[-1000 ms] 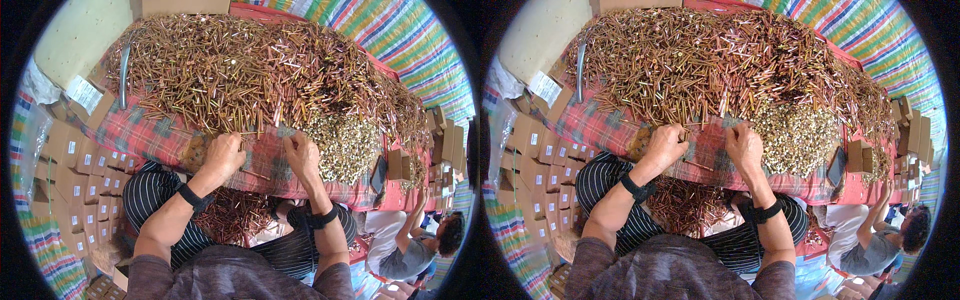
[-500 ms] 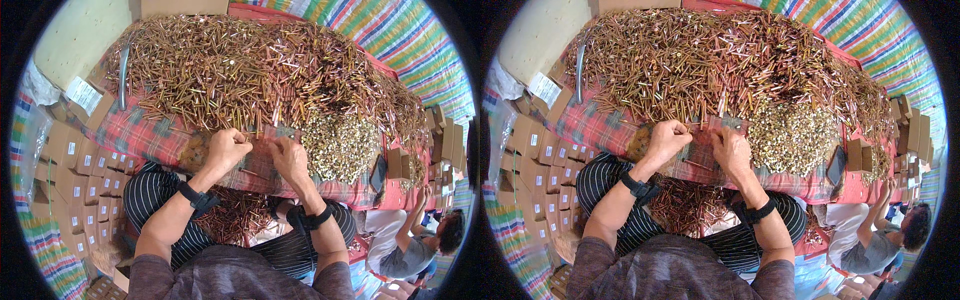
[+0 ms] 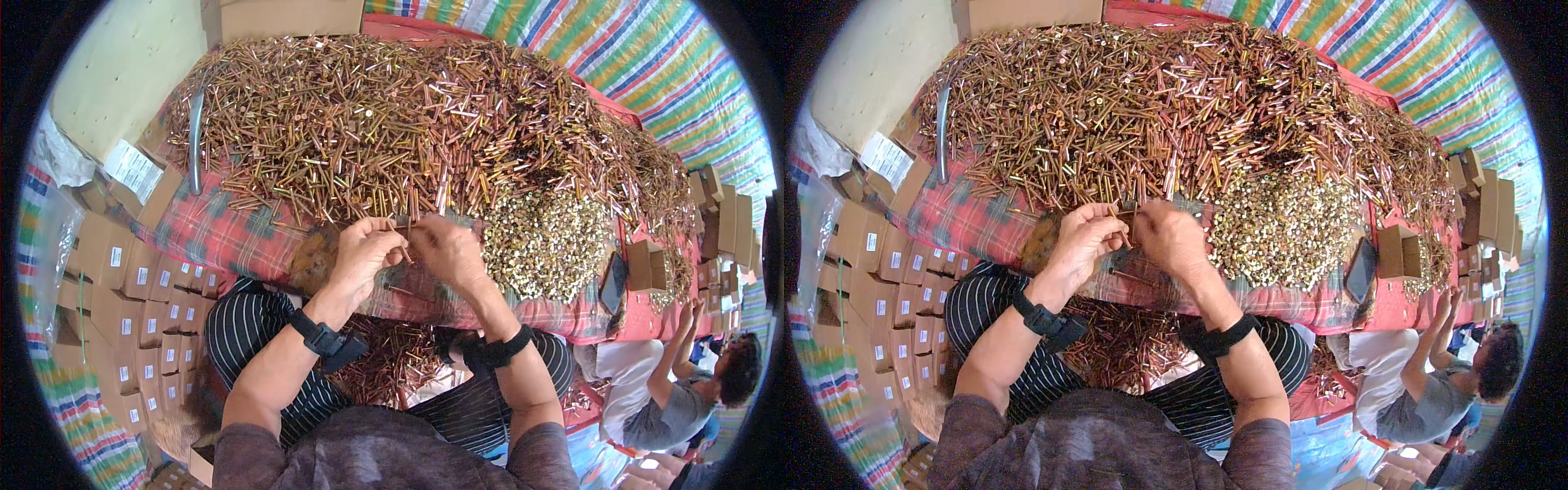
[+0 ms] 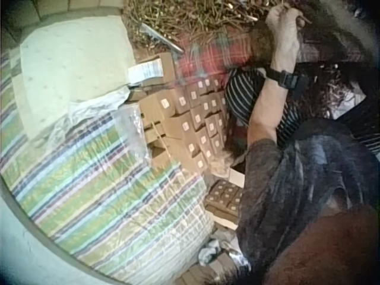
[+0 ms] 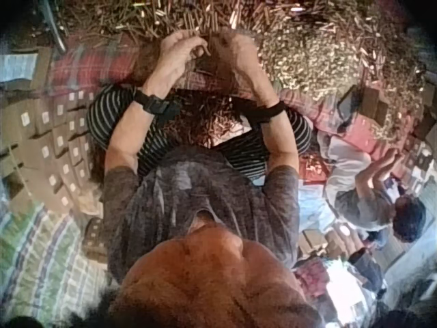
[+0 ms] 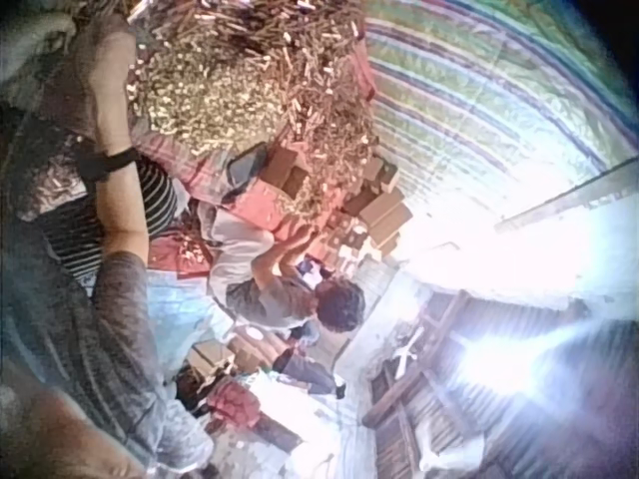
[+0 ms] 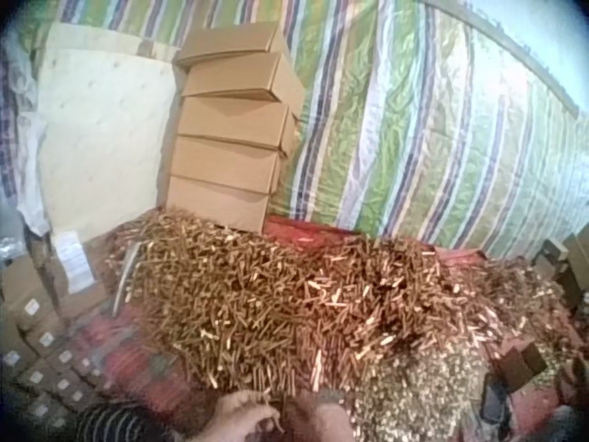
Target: Manually sorting and organizing small copper tubing segments and components on a surface.
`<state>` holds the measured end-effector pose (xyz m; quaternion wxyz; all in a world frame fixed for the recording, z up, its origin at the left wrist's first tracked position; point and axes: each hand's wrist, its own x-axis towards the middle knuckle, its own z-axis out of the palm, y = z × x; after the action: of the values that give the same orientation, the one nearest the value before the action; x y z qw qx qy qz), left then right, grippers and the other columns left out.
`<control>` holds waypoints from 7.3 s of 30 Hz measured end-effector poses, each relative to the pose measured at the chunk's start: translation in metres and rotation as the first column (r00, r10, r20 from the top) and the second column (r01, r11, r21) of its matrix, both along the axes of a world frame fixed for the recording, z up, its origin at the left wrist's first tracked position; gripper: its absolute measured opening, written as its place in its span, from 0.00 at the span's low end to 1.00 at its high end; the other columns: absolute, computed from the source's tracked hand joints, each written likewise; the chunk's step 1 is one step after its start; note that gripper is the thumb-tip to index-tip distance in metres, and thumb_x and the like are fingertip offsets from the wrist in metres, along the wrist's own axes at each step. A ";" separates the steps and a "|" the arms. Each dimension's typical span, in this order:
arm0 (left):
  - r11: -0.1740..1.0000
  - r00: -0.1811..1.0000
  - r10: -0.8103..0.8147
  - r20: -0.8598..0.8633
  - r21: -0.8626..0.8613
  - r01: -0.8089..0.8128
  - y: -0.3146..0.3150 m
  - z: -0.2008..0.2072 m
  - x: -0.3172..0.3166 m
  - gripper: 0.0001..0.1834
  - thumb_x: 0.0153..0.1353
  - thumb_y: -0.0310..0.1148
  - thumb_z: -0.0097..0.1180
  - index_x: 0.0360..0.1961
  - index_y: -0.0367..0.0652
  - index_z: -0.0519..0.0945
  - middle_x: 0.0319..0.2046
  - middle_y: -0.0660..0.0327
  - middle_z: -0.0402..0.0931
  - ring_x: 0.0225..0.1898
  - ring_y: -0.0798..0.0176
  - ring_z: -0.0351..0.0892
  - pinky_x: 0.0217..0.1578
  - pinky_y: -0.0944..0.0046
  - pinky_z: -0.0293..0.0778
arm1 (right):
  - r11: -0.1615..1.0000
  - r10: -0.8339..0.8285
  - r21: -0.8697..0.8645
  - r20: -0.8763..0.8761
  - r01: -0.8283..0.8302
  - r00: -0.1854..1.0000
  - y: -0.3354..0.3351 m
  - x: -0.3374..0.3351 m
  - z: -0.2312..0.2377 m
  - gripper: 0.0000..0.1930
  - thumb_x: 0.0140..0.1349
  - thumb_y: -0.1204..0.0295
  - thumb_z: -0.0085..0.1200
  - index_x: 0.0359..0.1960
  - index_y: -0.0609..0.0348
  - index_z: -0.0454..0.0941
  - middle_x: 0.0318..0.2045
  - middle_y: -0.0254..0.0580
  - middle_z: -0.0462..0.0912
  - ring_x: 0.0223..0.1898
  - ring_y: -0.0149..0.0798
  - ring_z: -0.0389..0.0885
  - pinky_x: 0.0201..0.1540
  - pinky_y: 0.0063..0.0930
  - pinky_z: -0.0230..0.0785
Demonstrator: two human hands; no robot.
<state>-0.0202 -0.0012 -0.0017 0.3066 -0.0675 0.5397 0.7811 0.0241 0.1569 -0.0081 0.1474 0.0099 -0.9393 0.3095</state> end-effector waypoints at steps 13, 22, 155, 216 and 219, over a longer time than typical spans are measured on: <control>0.986 0.997 0.044 0.066 0.155 -0.054 0.006 0.008 0.010 0.05 0.55 0.19 0.55 0.31 0.37 0.72 0.32 0.54 0.78 0.33 0.64 0.79 0.37 0.67 0.79 | 0.912 -0.241 0.330 -0.051 0.244 0.969 0.037 0.009 -0.015 0.11 0.53 0.73 0.54 0.38 0.62 0.76 0.39 0.48 0.75 0.43 0.50 0.72 0.44 0.42 0.65; 0.976 0.995 0.083 0.047 0.200 -0.091 -0.002 0.000 0.006 0.03 0.56 0.19 0.54 0.31 0.35 0.73 0.33 0.53 0.78 0.34 0.63 0.79 0.38 0.67 0.79 | 0.976 0.212 -0.042 0.390 -0.212 0.896 -0.008 0.099 0.060 0.03 0.55 0.74 0.52 0.29 0.59 0.75 0.25 0.48 0.76 0.27 0.49 0.76 0.30 0.38 0.69; 0.941 0.937 -0.331 -0.114 0.031 0.337 0.031 0.007 0.024 0.11 0.58 0.27 0.52 0.41 0.36 0.77 0.27 0.67 0.72 0.20 0.80 0.62 0.19 0.80 0.57 | 0.039 -0.139 -0.962 0.263 0.271 0.955 -0.001 0.071 0.002 0.13 0.63 0.77 0.48 0.49 0.64 0.69 0.36 0.38 0.79 0.38 0.31 0.78 0.42 0.24 0.71; 0.956 0.951 -0.194 0.242 0.263 0.128 0.044 0.007 0.023 0.14 0.55 0.34 0.48 0.40 0.40 0.75 0.37 0.59 0.77 0.39 0.64 0.75 0.47 0.62 0.71 | 0.423 -0.115 -0.886 0.154 0.189 0.981 -0.020 0.060 0.015 0.04 0.62 0.76 0.52 0.36 0.63 0.75 0.29 0.31 0.78 0.29 0.20 0.71 0.32 0.15 0.65; 0.945 0.933 -0.191 0.304 0.314 0.091 0.045 0.002 0.023 0.19 0.56 0.38 0.45 0.43 0.36 0.75 0.38 0.57 0.77 0.41 0.62 0.75 0.49 0.60 0.70 | 0.452 -0.141 -0.875 0.122 0.173 0.983 -0.026 0.059 0.018 0.04 0.61 0.76 0.53 0.36 0.64 0.75 0.29 0.32 0.78 0.30 0.21 0.71 0.33 0.17 0.66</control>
<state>0.0028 0.0442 0.0007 0.4550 -0.1115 0.3619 0.8060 0.0830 0.1313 0.0099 0.1445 -0.1589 -0.6442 0.7341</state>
